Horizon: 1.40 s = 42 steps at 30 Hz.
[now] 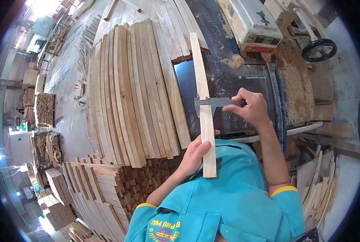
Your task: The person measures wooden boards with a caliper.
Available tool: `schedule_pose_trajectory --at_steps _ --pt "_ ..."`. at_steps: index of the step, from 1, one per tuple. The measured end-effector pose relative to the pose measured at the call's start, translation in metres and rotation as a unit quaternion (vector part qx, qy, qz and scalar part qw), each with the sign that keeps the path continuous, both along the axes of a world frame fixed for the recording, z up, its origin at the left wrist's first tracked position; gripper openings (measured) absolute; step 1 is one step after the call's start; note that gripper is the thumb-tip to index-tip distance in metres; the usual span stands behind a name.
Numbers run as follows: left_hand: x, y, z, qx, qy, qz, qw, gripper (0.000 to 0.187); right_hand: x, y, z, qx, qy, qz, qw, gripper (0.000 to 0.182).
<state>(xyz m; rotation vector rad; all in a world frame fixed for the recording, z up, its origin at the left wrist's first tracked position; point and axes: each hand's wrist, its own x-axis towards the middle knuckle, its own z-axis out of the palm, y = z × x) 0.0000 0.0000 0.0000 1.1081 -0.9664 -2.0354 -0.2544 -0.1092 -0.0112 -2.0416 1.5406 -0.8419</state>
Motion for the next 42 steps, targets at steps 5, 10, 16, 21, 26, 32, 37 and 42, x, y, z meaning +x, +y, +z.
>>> schedule_pose_trajectory --at_steps 5,10,16,21,26,32,37,42 --pt "-0.005 -0.001 -0.002 -0.015 -0.003 0.009 1.0 0.056 -0.003 -0.001 -0.003 -0.024 0.0 -0.001 1.0 0.058" --pt "-0.005 0.001 -0.004 -0.02 -0.005 0.011 1.0 0.056 -0.003 0.0 -0.005 -0.016 0.001 -0.003 1.0 0.058" --pt "-0.005 0.002 -0.003 -0.012 -0.005 0.013 1.0 0.054 -0.002 0.0 -0.006 -0.014 -0.002 -0.005 1.0 0.058" --pt "-0.007 0.003 -0.005 -0.008 -0.003 0.018 1.0 0.054 -0.002 0.001 -0.007 -0.012 -0.005 -0.008 1.0 0.059" --pt "-0.014 0.003 0.0 -0.028 -0.036 0.036 0.998 0.059 -0.003 0.002 -0.007 -0.012 0.003 -0.008 1.0 0.061" --pt "-0.015 0.005 -0.001 -0.033 -0.035 0.037 0.998 0.06 -0.005 0.003 -0.012 -0.018 -0.008 -0.006 1.0 0.06" --pt "-0.012 0.007 -0.005 -0.021 -0.024 0.029 0.999 0.057 -0.007 0.003 -0.012 0.009 -0.005 -0.003 1.0 0.059" --pt "-0.012 0.008 -0.006 -0.013 -0.014 0.028 0.999 0.053 -0.008 0.004 -0.009 0.008 -0.001 0.002 1.0 0.059"
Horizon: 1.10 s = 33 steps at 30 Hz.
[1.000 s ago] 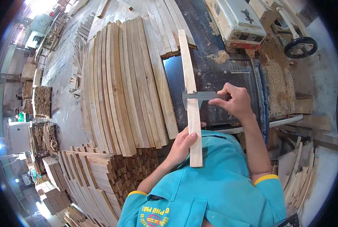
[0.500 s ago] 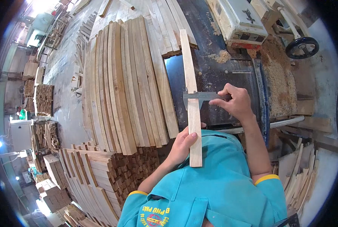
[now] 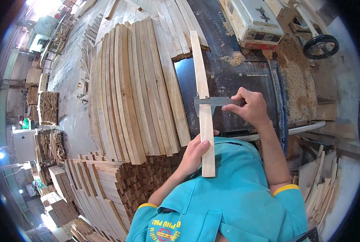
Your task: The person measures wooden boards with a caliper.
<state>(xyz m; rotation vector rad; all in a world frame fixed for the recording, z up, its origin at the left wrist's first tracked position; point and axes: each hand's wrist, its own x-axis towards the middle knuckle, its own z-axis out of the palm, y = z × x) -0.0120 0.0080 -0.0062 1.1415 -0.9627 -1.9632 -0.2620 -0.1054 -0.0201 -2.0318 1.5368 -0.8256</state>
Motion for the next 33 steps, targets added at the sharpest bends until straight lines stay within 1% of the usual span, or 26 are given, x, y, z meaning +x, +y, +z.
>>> schedule_pose_trajectory --at_steps 9,12,15,16,17,18,20,21,23,24,26,27,29,30,31,33 --pt "-0.002 0.003 -0.003 -0.001 0.009 0.016 1.0 0.054 -0.001 0.001 -0.003 -0.01 -0.016 0.001 1.0 0.057" --pt "-0.001 0.004 -0.006 0.001 0.008 0.011 1.0 0.056 -0.001 0.002 -0.006 0.012 -0.011 0.005 1.0 0.057" --pt "0.001 0.005 -0.01 0.013 0.025 0.012 1.0 0.054 -0.001 0.004 -0.008 0.01 -0.043 0.019 0.999 0.052" --pt "0.0 0.006 -0.01 0.029 0.036 0.024 0.999 0.054 0.0 0.006 -0.008 0.012 -0.096 0.006 0.995 0.048" --pt "-0.001 0.006 -0.009 0.045 0.048 0.037 0.997 0.056 0.001 0.008 -0.008 0.013 -0.149 -0.007 0.989 0.044" --pt "-0.004 0.006 -0.005 0.045 0.047 0.036 0.997 0.056 -0.001 0.011 -0.008 0.013 -0.15 -0.007 0.989 0.044" --pt "-0.012 0.005 0.002 -0.038 0.019 0.073 0.996 0.067 -0.007 0.016 -0.007 0.026 -0.213 -0.032 0.976 0.039" --pt "-0.011 0.005 0.002 -0.039 0.019 0.07 0.997 0.067 -0.011 0.02 -0.004 0.024 -0.212 -0.035 0.976 0.039" --pt "-0.007 0.006 -0.003 -0.048 0.008 0.056 0.997 0.076 -0.021 0.029 0.001 0.043 -0.2 -0.058 0.977 0.037" --pt "-0.007 0.006 -0.003 -0.05 0.009 0.053 0.997 0.076 -0.026 0.034 0.0 0.04 -0.199 -0.061 0.977 0.037" --pt "-0.006 0.008 -0.005 -0.056 0.057 0.087 0.993 0.08 -0.035 0.045 -0.006 0.033 -0.196 -0.092 0.976 0.035" --pt "0.002 0.009 -0.007 -0.039 0.113 0.068 0.991 0.08 -0.04 0.052 -0.01 0.033 -0.195 -0.093 0.976 0.035" --pt "0.008 0.014 -0.01 -0.019 0.167 0.084 0.982 0.087 -0.048 0.066 -0.017 -0.018 -0.187 -0.124 0.974 0.034" --pt "0.011 0.017 -0.012 0.003 0.164 0.088 0.983 0.094 -0.051 0.074 -0.019 -0.019 -0.196 -0.137 0.971 0.034" --pt "0.015 0.021 -0.013 0.005 0.164 0.087 0.983 0.094 -0.054 0.081 -0.023 -0.018 -0.196 -0.138 0.971 0.034" --pt "0.022 0.031 -0.016 -0.001 0.218 0.057 0.974 0.096 -0.062 0.099 -0.031 -0.005 -0.201 -0.175 0.964 0.033"
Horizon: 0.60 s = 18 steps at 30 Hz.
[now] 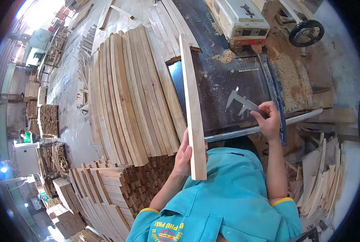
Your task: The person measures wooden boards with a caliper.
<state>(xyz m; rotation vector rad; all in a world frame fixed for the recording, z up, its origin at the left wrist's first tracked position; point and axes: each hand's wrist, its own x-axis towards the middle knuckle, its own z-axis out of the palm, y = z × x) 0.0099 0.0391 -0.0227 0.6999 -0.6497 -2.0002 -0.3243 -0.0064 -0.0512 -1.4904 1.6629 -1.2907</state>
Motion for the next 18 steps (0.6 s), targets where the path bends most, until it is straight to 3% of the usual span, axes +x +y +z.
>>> schedule_pose_trajectory --at_steps 5,10,15,18 --pt "0.006 0.021 -0.008 -0.005 0.07 -0.028 0.997 0.097 -0.01 0.034 -0.01 0.013 0.029 -0.035 0.999 0.034" --pt "-0.021 0.029 0.012 -0.06 -0.077 0.0 0.995 0.102 -0.017 0.064 -0.012 0.041 0.006 -0.043 0.998 0.035" --pt "-0.039 0.045 0.009 -0.142 -0.119 -0.044 0.982 0.078 -0.031 0.093 -0.006 0.049 -0.027 -0.046 0.997 0.034" --pt "-0.056 0.06 0.015 -0.133 -0.147 -0.049 0.979 0.081 -0.045 0.118 -0.008 0.045 -0.03 -0.06 0.997 0.034"
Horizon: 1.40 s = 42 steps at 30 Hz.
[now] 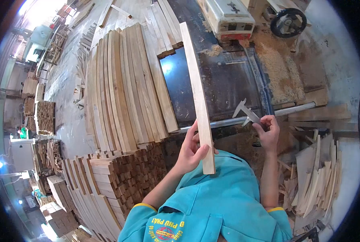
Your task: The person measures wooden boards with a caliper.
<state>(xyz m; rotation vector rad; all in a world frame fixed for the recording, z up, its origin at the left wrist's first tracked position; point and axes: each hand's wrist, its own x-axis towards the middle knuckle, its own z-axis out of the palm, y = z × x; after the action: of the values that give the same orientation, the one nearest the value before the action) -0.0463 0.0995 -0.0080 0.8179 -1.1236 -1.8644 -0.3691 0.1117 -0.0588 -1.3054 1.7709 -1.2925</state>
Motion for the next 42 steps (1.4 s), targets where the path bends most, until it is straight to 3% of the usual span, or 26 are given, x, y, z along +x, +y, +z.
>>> schedule_pose_trajectory --at_steps 8,10,12,15,19,25,27,28,30,32,34,36,42 --pt "-0.071 0.06 -0.002 -0.022 -0.097 0.058 0.993 0.088 -0.043 0.103 -0.018 -0.007 -0.1 0.002 0.995 0.036" --pt "-0.088 0.078 -0.008 -0.092 -0.192 0.088 0.973 0.087 -0.047 0.127 -0.019 -0.005 -0.119 -0.002 0.993 0.035" --pt "-0.103 0.096 -0.006 -0.064 -0.198 0.108 0.972 0.084 -0.049 0.15 -0.02 0.001 -0.19 0.008 0.982 0.035" --pt "-0.116 0.108 -0.014 0.04 -0.242 0.087 0.966 0.058 -0.051 0.177 -0.037 -0.02 -0.187 0.024 0.982 0.035" --pt "-0.135 0.125 -0.039 0.09 -0.299 0.088 0.946 0.051 -0.055 0.198 -0.043 0.006 -0.209 0.057 0.976 0.036" --pt "-0.158 0.153 -0.056 0.032 -0.365 0.072 0.928 0.042 -0.052 0.219 -0.039 0.028 -0.219 0.102 0.97 0.036" --pt "-0.16 0.163 -0.079 0.021 -0.356 0.106 0.928 0.044 -0.045 0.221 -0.05 0.014 -0.217 0.113 0.969 0.043" --pt "-0.16 0.168 -0.064 0.028 -0.353 0.098 0.93 0.046 -0.046 0.222 -0.059 0.019 -0.212 0.128 0.969 0.04" --pt "-0.158 0.173 -0.092 0.046 -0.271 0.094 0.957 0.046 -0.046 0.225 -0.07 0.066 -0.257 0.15 0.952 0.036" --pt "-0.16 0.177 -0.078 0.085 -0.195 0.075 0.974 0.044 -0.05 0.222 -0.099 0.058 -0.293 0.176 0.938 0.034" --pt "-0.162 0.174 -0.094 0.064 -0.148 0.094 0.982 0.044 -0.055 0.219 -0.106 0.056 -0.32 0.18 0.929 0.033" --pt "-0.163 0.175 -0.095 0.086 -0.132 0.079 0.984 0.041 -0.056 0.221 -0.107 0.056 -0.245 0.164 0.954 0.029" --pt "-0.172 0.176 -0.117 0.06 -0.128 0.096 0.985 0.039 -0.059 0.214 -0.147 0.008 -0.298 0.157 0.942 0.026"
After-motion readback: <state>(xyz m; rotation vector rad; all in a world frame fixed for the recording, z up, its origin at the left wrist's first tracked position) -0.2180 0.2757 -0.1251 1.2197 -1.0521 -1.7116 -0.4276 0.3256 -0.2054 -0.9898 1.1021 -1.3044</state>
